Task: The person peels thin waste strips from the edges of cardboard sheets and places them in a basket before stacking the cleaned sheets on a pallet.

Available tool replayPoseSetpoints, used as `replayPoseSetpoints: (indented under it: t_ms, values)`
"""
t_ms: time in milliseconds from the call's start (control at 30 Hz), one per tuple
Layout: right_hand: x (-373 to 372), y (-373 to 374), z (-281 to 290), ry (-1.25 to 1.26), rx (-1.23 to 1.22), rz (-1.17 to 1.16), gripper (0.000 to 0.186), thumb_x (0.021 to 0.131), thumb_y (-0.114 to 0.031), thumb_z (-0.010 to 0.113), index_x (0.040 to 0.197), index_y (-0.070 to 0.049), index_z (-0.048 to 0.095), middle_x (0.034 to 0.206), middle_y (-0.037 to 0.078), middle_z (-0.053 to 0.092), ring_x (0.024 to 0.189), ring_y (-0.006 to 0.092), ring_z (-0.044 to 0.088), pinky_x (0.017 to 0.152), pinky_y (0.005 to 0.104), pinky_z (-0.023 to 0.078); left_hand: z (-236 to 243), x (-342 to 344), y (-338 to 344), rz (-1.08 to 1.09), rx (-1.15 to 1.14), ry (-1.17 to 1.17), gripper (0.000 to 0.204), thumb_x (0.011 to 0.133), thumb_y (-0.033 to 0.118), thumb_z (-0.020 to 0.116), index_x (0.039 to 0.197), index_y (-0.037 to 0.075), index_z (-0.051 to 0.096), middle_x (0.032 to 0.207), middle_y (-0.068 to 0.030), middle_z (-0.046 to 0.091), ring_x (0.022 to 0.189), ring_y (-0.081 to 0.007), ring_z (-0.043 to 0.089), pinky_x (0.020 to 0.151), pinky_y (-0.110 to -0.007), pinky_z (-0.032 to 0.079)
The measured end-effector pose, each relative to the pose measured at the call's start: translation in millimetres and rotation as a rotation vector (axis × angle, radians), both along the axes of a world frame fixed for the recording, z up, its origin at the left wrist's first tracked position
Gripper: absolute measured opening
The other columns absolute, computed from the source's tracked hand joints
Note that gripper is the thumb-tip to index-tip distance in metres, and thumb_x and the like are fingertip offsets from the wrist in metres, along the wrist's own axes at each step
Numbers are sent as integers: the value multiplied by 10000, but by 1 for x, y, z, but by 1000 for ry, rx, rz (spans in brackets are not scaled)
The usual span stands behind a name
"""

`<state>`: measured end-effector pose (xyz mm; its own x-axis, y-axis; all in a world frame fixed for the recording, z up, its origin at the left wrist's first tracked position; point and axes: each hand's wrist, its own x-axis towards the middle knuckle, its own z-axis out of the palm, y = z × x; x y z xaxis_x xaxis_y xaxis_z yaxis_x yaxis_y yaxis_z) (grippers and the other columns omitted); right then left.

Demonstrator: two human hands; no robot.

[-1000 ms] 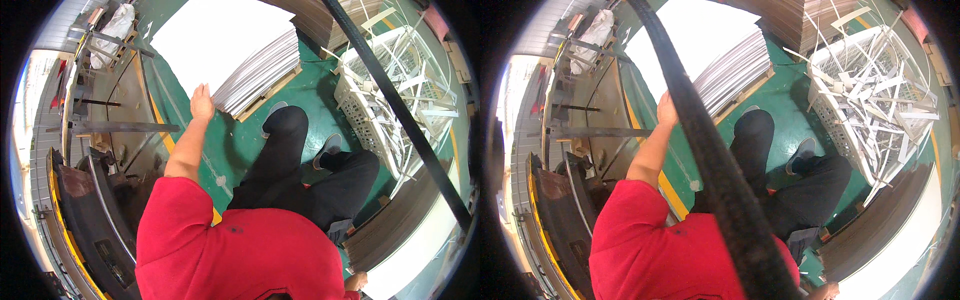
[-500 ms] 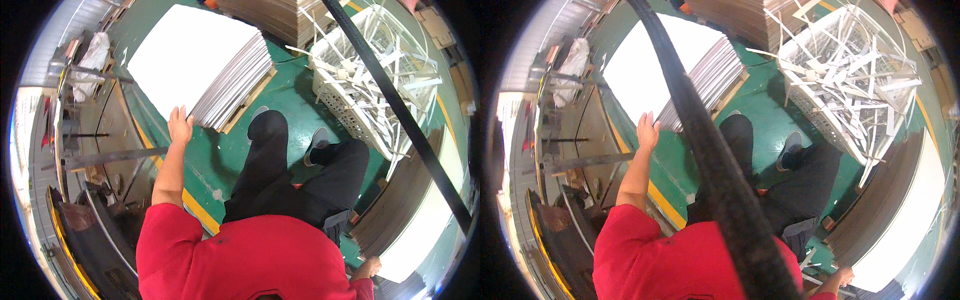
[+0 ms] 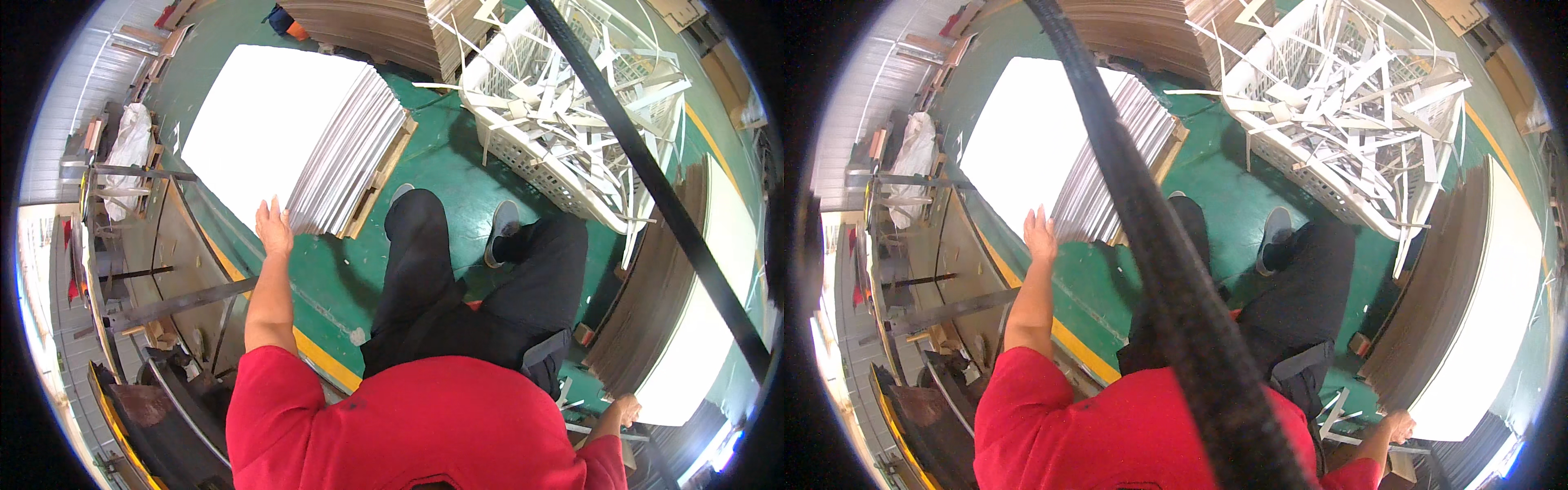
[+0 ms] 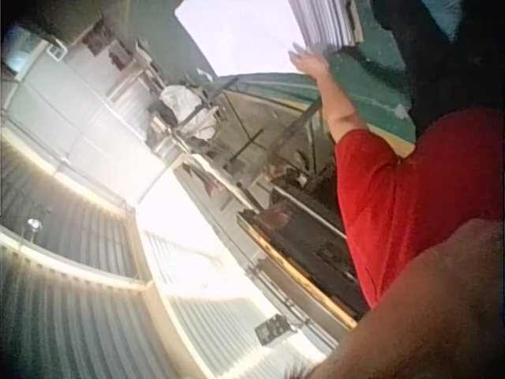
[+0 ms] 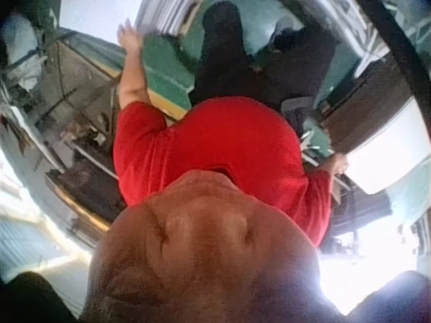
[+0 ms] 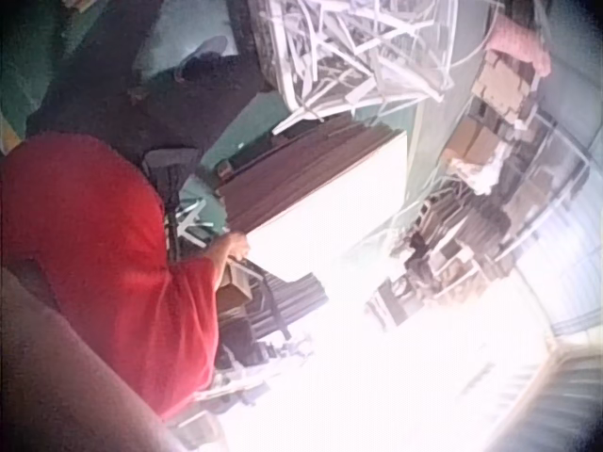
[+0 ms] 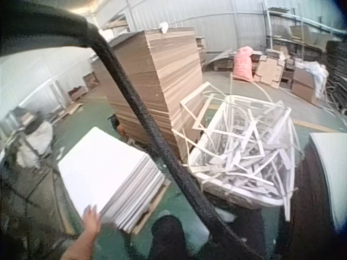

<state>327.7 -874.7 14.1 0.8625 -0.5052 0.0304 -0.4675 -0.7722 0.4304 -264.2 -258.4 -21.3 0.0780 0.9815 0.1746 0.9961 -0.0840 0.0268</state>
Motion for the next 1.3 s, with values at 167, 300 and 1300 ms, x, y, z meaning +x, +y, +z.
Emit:
replayPoseSetpoints:
  t_ms: [167,300,1300]
  values:
    - [4,-9,-10,27,-79,5,292,832,-195,455,978,-28,645,1047,128,612,999,281,580,813,438,458,-4,-13,5,-69,14,18,444,868,196,511,1295,100,436,1293,-227,403,1221,-359,350,1023,-429,272]
    - [8,-23,-12,40,-16,61,231,815,-194,504,892,-60,676,916,114,653,898,293,628,739,431,512,-4,-38,13,-54,-27,-152,495,873,308,468,1295,54,421,1316,-236,378,1227,-355,347,1034,-422,265]
    - [-263,865,-5,375,1092,1930,515,841,-345,537,1180,37,473,1171,241,514,1099,367,484,938,429,386,30,9,49,1058,-39,-388,637,872,376,447,1327,-36,279,1246,-229,435,1092,-365,489,881,-443,422]
